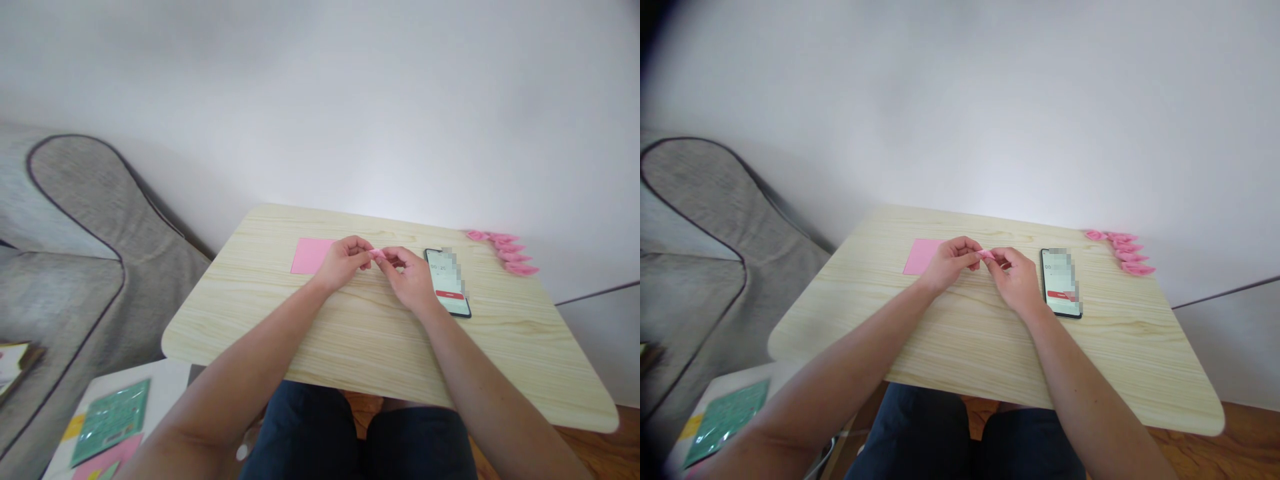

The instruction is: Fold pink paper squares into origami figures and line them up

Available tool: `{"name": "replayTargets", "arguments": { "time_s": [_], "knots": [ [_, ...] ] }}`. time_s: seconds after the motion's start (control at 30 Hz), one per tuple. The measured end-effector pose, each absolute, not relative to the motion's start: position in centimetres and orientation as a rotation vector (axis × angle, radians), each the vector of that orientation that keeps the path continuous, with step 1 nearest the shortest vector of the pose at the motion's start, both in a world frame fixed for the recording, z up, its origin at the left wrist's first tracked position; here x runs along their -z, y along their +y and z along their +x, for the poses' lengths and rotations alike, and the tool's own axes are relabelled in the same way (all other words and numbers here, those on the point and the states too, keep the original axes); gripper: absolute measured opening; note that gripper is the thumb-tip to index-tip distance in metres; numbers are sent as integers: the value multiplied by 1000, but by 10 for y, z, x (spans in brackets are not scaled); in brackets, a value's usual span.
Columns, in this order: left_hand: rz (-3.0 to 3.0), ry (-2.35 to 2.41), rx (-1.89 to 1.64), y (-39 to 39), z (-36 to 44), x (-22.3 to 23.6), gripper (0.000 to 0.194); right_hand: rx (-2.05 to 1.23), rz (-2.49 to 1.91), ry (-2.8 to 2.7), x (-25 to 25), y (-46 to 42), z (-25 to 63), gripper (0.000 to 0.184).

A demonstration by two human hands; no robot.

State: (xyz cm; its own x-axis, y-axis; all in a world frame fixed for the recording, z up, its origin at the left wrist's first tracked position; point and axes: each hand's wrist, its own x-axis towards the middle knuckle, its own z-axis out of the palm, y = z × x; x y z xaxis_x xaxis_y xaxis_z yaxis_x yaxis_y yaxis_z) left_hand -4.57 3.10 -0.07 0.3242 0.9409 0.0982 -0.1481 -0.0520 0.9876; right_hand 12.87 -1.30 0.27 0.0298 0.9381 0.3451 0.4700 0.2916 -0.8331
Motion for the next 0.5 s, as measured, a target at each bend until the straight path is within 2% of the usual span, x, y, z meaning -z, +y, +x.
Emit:
{"name": "replayTargets", "arguments": {
  "time_s": [0.5],
  "knots": [
    [1405,874,-1009,30,-48,4,30,-626,-1392,-1717,-1,-12,133,23]
  ]
}}
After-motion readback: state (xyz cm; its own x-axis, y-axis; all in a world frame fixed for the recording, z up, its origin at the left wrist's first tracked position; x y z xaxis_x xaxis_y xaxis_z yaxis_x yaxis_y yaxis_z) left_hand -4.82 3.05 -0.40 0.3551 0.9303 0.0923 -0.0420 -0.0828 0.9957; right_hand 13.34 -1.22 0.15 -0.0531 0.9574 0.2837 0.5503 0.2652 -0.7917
